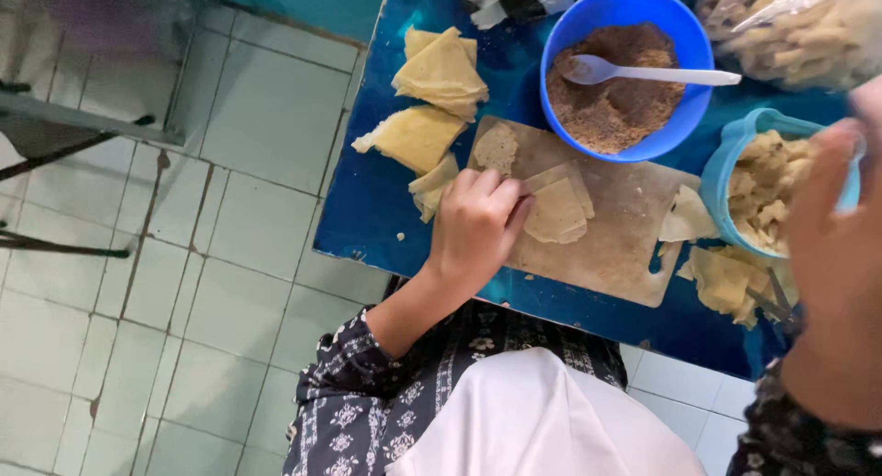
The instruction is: The person takes thin square pastry sheets from a cutting board, spoons brown filling from a blue bowl onto a sheet, folds and pinches the sheet closed around the filling, and stacks the folded pastries on the board. They repeat this cycle, occasionally grabbing more filling and pressing the seams shut by hand.
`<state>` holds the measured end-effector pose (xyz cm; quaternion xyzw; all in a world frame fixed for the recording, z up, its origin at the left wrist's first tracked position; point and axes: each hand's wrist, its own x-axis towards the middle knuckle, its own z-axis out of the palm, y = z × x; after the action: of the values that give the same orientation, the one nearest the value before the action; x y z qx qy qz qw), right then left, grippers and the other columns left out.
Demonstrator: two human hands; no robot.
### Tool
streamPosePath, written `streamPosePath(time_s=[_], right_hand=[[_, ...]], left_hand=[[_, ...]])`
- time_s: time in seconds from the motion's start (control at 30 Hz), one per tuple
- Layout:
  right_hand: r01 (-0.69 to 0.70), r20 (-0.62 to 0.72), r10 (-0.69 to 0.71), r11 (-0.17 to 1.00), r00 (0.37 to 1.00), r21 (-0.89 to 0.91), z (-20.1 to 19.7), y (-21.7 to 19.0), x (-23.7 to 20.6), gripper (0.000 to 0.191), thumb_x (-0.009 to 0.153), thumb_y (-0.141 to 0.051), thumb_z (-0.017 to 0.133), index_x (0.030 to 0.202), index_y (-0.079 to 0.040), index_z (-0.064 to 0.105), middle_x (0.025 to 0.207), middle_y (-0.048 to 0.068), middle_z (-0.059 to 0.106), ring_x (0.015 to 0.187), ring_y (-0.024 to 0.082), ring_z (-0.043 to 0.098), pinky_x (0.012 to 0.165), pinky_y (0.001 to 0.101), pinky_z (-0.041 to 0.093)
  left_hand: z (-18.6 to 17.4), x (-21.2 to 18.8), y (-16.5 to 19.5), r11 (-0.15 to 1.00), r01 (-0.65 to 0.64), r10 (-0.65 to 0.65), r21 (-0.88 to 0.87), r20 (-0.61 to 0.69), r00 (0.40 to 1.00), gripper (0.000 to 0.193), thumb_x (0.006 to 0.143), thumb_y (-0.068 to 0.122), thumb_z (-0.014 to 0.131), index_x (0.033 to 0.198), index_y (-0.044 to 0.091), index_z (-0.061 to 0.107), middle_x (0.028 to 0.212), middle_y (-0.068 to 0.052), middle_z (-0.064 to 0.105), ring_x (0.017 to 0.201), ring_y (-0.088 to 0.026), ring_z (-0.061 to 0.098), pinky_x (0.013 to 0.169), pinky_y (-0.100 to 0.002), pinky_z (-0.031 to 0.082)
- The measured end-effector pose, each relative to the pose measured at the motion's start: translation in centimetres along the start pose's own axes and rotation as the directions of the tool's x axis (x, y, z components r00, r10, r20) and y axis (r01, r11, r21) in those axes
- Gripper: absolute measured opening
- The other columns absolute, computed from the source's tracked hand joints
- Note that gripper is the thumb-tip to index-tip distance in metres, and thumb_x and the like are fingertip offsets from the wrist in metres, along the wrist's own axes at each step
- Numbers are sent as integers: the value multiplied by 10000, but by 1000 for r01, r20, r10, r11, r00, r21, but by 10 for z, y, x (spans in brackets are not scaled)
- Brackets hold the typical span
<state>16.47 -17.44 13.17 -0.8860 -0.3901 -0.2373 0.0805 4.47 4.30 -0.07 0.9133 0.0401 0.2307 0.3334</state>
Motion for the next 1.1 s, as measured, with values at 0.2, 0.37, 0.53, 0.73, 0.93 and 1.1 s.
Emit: streamPosePath(time_s=[0.2, 0.37, 0.53, 0.73, 0.93, 1.1], right_hand=[[450, 234, -506, 856, 830, 256, 65, -46, -64, 411, 699, -83, 664, 1084, 57, 695, 1028, 133, 652, 953, 271, 678, 831, 370, 562], [540, 175, -588, 801, 789, 259, 74, -34, -76, 282, 738, -88, 664, 989, 40, 674, 944, 118, 620, 878, 264, 662, 803, 362, 559], [542, 274, -561, 827, 781, 149, 38, -27, -88, 303, 736, -49, 668, 1016, 60, 698, 948, 129, 642, 855, 251, 658, 779, 362, 554], [120, 264, -253, 894, 931, 431, 40, -15, -116, 287, 783, -25, 682, 1065, 25, 689, 1006, 147, 651, 923, 307, 645, 832, 414, 528], [-267, 90, 256, 833, 963, 485, 46, 7, -75, 145, 1099, 70, 543, 1210, 19, 620, 1072, 164, 662, 923, 263, 685, 836, 337, 550], [-320, 111, 340, 656, 934, 684, 80, 35, 5, 267, 1050, 6, 648, 1289, 79, 555, 988, 90, 656, 807, 86, 633, 682, 222, 504]], left_hand=[[15, 10, -5, 996, 57, -62, 73, 60, 996, 130, 906, 193, 724, 900, 96, 636, 885, -64, 654, 883, -303, 612, 767, -446, 488], [20, 16, -11, 992, 48, -57, 121, 71, 996, 137, 894, 191, 719, 899, 92, 624, 889, -71, 671, 875, -314, 615, 766, -445, 492], [19, 7, 0, 978, 31, -34, 204, 15, 999, 139, 920, 190, 720, 938, 92, 623, 915, -74, 631, 899, -301, 613, 795, -437, 489], [18, -29, 43, 996, -56, 45, 72, 151, 988, 207, 878, 246, 730, 954, 80, 632, 909, -101, 575, 853, -311, 586, 737, -436, 477], [31, -31, 51, 982, -100, 66, 162, 206, 976, 142, 854, 157, 687, 921, 81, 587, 935, -93, 589, 884, -279, 611, 755, -398, 511], [31, -34, 56, 936, -121, 51, 330, 213, 976, 127, 852, 77, 649, 949, 84, 569, 881, -75, 574, 796, -230, 625, 669, -335, 525]])
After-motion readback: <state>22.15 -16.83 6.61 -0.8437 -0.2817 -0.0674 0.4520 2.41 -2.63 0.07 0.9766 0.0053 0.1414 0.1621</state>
